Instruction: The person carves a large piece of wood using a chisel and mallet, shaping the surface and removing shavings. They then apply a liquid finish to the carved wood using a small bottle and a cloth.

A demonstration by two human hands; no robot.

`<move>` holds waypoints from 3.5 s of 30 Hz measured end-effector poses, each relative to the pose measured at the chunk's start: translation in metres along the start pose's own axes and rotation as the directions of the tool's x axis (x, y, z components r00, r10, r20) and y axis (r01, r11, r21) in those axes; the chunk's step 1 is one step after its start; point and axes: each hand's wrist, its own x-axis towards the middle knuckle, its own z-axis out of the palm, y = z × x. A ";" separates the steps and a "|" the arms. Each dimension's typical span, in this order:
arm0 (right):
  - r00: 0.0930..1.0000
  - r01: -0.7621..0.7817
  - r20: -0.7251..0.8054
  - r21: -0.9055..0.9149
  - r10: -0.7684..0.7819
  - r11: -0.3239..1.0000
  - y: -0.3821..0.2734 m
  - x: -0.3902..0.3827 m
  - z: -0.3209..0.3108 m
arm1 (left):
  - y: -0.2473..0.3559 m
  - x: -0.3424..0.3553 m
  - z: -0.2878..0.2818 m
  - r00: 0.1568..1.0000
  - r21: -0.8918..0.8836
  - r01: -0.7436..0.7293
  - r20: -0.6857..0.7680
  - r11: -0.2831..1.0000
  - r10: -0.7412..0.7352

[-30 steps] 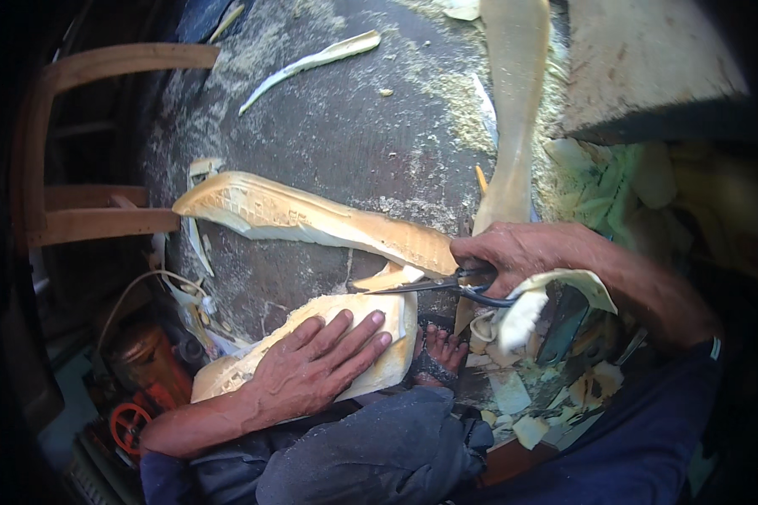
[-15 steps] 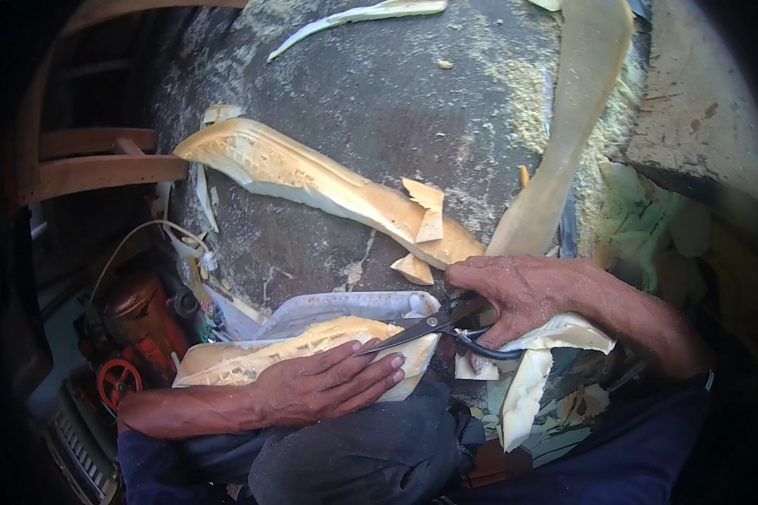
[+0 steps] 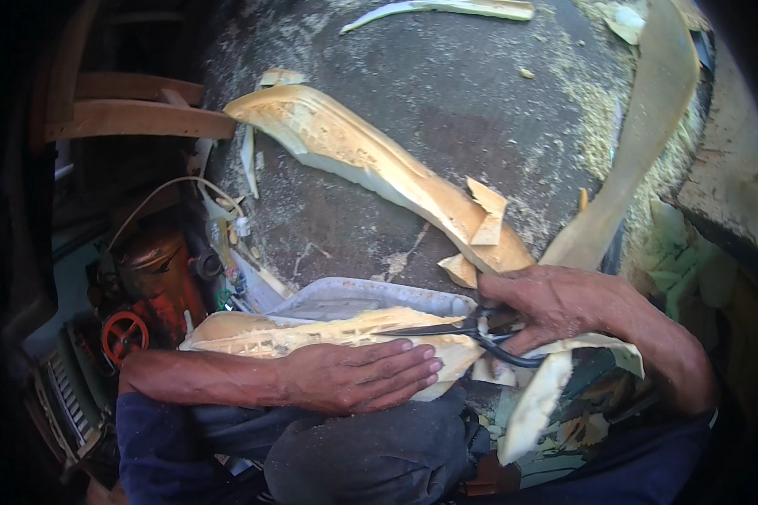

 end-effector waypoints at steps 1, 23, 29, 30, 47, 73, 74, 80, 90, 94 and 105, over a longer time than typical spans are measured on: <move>1.000 -0.026 0.015 -0.005 0.026 1.000 -0.002 0.001 -0.001 | 0.000 0.000 0.001 1.000 -0.003 0.000 -0.004 1.000 0.000; 0.994 -0.085 0.070 -0.029 0.087 0.996 -0.036 0.030 -0.008 | -0.001 -0.004 0.007 0.999 -0.064 -0.012 -0.038 0.998 0.010; 0.994 0.039 -0.106 0.007 -0.038 0.999 -0.046 0.040 -0.002 | -0.002 -0.002 0.003 0.999 -0.049 -0.043 -0.003 0.998 0.043; 0.996 0.006 -0.092 0.066 0.000 0.998 -0.045 0.039 0.000 | -0.003 -0.002 0.002 0.999 -0.049 -0.042 -0.001 0.998 0.042; 0.161 -0.004 -0.987 0.030 0.030 1.000 -0.093 0.029 0.134 | 0.001 -0.003 -0.006 0.986 0.054 -0.102 -0.128 0.993 0.108; 0.035 -0.405 -0.998 -0.056 -0.046 0.912 -0.085 0.106 0.155 | 0.002 -0.146 -0.037 0.809 -0.223 0.570 -0.017 0.791 -0.588; 0.059 -0.414 -0.998 -0.053 -0.031 0.909 -0.086 0.105 0.153 | 0.001 -0.146 -0.036 0.800 -0.228 0.587 0.017 0.777 -0.600; 0.074 -0.436 -0.996 -0.084 -0.057 0.896 -0.087 0.098 0.145 | 0.000 -0.138 -0.046 0.761 -0.124 0.648 0.075 0.751 -0.644; 0.273 -0.480 -0.947 0.018 0.169 0.877 -0.083 0.099 0.090 | -0.046 -0.137 -0.044 0.682 -0.181 0.732 0.167 0.657 -0.712; -0.220 -0.335 -0.941 -0.174 -0.256 0.926 -0.106 0.103 0.128 | -0.087 -0.160 -0.032 0.631 -0.351 0.723 -0.013 0.594 -0.776; 0.137 -0.755 -0.914 -0.346 -0.382 0.557 -0.061 0.124 0.078 | -0.167 -0.197 -0.033 0.207 -0.615 0.644 -0.433 0.455 -0.878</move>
